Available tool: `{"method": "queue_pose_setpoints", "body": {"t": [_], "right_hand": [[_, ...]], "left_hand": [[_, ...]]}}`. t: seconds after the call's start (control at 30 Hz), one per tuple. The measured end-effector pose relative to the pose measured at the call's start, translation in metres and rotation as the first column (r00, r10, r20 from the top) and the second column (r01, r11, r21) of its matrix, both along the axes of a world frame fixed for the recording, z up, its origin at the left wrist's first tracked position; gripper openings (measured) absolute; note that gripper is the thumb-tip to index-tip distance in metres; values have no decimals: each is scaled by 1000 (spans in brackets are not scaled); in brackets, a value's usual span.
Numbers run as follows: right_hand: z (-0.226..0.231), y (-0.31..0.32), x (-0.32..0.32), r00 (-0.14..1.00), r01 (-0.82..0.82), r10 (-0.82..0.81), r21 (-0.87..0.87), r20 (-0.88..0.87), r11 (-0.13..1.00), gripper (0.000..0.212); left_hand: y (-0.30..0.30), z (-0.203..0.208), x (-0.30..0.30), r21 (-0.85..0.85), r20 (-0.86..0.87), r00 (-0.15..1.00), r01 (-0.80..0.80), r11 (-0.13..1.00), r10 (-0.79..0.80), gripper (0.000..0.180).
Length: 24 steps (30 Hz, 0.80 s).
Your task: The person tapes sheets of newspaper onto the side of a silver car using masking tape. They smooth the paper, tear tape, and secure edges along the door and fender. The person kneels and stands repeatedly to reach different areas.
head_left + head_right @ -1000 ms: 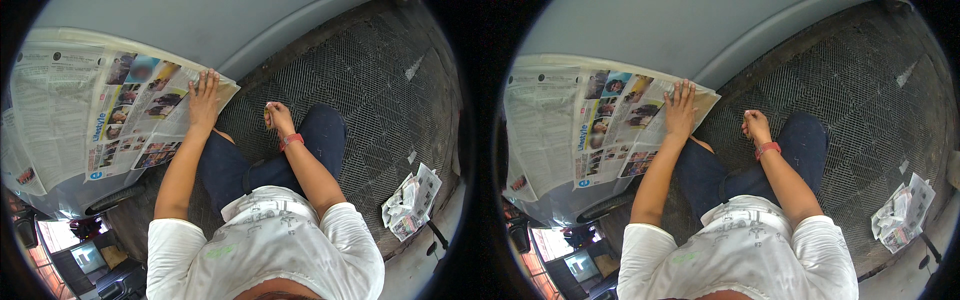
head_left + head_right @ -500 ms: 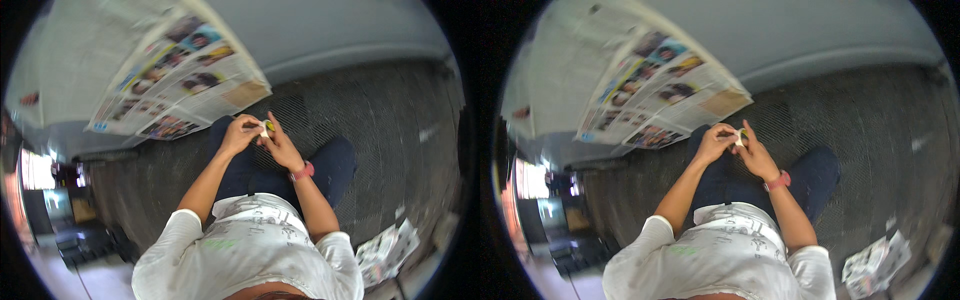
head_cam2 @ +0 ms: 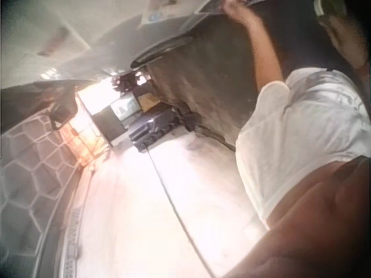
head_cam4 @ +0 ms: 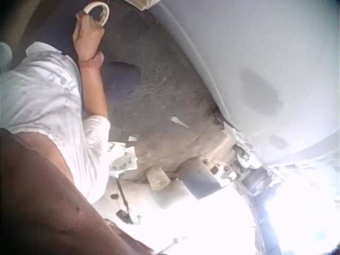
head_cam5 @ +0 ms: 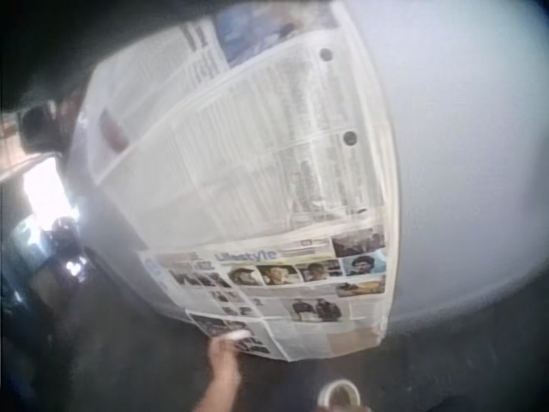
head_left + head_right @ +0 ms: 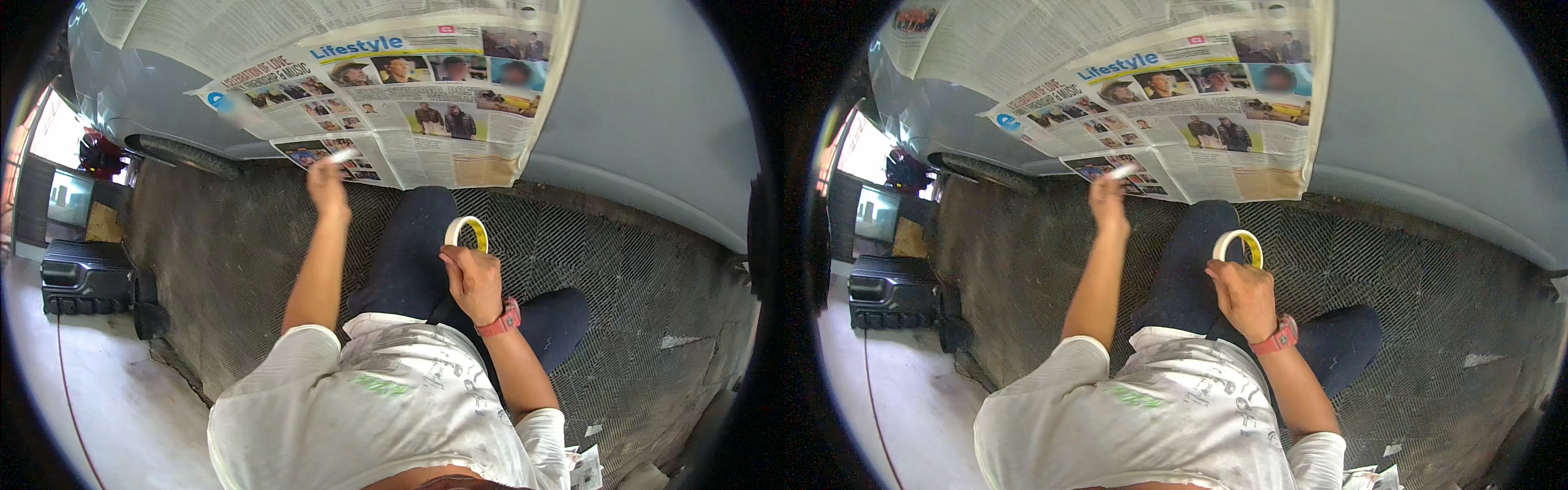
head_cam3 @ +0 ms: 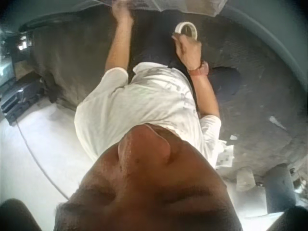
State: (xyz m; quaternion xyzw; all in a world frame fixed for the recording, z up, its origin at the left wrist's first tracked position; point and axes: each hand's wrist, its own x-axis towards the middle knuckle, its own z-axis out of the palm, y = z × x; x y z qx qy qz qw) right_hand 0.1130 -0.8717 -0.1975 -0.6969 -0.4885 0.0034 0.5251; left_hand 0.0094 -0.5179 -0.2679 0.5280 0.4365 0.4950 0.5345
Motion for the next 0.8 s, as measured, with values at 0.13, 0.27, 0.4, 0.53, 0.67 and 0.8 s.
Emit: {"method": "queue_pose_setpoints", "body": {"t": [0.13,0.27,0.4,0.53,0.67,0.8], "right_hand": [[-26,-38,3,924,226,-257,-138,-282,964,7],[-40,-81,19,821,391,-470,-282,-323,876,10],[-37,-114,24,715,524,-614,-324,-335,787,10],[-40,-122,12,650,584,-658,-304,-381,753,12],[-40,-112,7,628,608,-678,-303,-383,734,13],[-40,-111,7,629,602,-689,-335,-361,725,15]], "left_hand": [[121,11,-40,371,-191,965,-96,924,177,43],[198,1,-108,122,-219,966,-110,986,134,28],[252,-20,-123,10,-314,948,-54,998,55,61],[306,-43,-129,-6,-216,975,49,999,-50,47],[284,-38,-103,-12,-203,974,94,995,-95,35],[301,-31,-113,-2,-312,950,14,1000,-14,38]]}}
